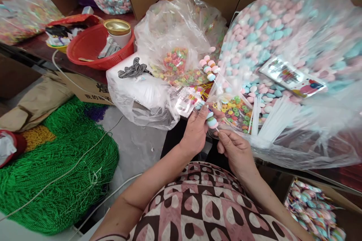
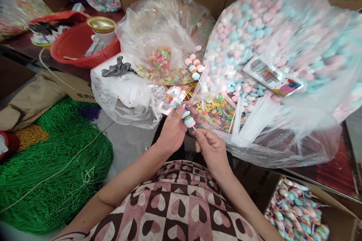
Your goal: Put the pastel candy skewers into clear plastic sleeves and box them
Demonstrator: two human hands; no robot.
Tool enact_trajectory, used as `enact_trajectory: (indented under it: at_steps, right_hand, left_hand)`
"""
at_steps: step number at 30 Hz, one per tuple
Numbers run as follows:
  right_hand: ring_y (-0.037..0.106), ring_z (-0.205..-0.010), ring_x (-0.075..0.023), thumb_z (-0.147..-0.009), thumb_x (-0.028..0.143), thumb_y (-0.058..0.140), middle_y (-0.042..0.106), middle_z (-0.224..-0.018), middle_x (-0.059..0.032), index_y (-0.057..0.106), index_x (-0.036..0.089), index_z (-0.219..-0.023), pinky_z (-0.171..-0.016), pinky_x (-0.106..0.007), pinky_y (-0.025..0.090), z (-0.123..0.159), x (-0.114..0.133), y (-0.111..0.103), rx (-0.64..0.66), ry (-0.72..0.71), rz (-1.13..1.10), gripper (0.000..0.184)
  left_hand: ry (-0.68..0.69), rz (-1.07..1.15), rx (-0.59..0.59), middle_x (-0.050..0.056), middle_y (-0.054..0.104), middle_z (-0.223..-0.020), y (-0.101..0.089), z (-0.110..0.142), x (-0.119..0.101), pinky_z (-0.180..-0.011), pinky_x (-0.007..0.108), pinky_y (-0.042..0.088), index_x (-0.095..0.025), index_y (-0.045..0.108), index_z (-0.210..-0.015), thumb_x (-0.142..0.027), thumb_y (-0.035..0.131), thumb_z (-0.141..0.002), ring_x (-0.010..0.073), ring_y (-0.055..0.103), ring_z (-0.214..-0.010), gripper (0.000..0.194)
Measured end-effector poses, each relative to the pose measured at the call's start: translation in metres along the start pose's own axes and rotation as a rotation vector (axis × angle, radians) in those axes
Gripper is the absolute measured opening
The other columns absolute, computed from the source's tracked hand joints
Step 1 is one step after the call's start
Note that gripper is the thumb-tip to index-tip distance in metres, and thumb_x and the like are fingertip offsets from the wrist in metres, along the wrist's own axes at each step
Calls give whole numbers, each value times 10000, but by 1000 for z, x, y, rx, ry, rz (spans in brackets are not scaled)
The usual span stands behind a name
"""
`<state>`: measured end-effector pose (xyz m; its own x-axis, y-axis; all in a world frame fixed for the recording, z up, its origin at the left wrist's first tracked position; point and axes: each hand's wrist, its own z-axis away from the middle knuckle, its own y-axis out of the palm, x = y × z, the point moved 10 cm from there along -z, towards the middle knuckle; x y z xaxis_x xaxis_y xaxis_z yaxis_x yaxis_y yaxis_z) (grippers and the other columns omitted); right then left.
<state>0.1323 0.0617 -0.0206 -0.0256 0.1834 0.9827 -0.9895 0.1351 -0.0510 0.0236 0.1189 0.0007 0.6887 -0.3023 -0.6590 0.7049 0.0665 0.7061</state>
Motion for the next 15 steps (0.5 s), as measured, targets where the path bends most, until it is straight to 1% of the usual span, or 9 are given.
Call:
enact_trajectory:
  at_steps: [2,4,6,8,9,10,12,13,15]
  right_hand:
    - [449,-465,-112,-880,459,610,516,-510,50,708,189,-938,-493,-253,375,1,13,-6,-83,-102,128,293]
    - [495,-500,-125,-889,412,599,555,-544,40,708,200,-966,-540,-269,421,4,27,-8,-131,-213,279,251]
    - [520,-505,-131,-900,384,583,583,-563,32,712,207,-989,-556,-278,443,6,37,-3,-81,-282,372,237]
    - [552,-520,-137,-918,389,558,622,-607,16,717,211,-997,-561,-283,465,6,43,1,7,-295,377,251]
    - [574,-544,-141,-928,399,545,645,-644,4,719,214,-995,-572,-285,480,5,46,-2,24,-289,355,263]
    - [595,-576,-145,-935,410,538,664,-686,-6,719,217,-996,-590,-288,497,3,50,-7,7,-280,329,271]
    - [628,-650,-155,-926,415,563,690,-771,-22,716,227,-996,-647,-302,529,-1,59,-23,-100,-275,285,253]
    - [636,-671,-157,-914,408,587,696,-804,-26,714,233,-994,-670,-313,540,-3,62,-27,-136,-277,266,231]
    - [635,-640,-154,-892,391,620,693,-815,-23,706,243,-989,-662,-331,554,-7,64,-25,-115,-276,232,196]
  left_hand:
    - [1,-4,32,18,694,-901,3,-1,1,-803,296,521,-204,583,-1007,-398,693,-815,174,692,-907,294]
    - [-17,-7,55,17,692,-910,5,-2,2,-812,298,516,-204,578,-990,-354,677,-824,166,689,-892,245]
    - [-35,11,43,6,670,-833,4,-4,1,-766,287,516,-193,573,-942,-328,644,-836,149,678,-801,185]
    - [-63,45,18,-10,625,-735,0,-6,0,-679,263,501,-184,562,-893,-304,615,-832,118,633,-665,144]
    - [-83,57,18,-17,601,-701,-1,-6,0,-630,249,483,-183,555,-875,-294,604,-827,104,600,-607,131]
    - [-108,60,34,-21,583,-680,0,-5,1,-586,237,459,-183,546,-860,-289,594,-823,93,569,-565,123]
    - [-154,44,101,-22,561,-658,3,-1,7,-529,226,419,-186,530,-834,-295,579,-823,87,531,-522,121]
    - [-176,28,145,-20,558,-654,5,2,11,-515,228,411,-186,524,-824,-308,573,-828,92,528,-515,131]
    - [-215,-1,223,-14,560,-650,9,10,23,-507,239,419,-183,524,-812,-348,571,-838,104,535,-505,174]
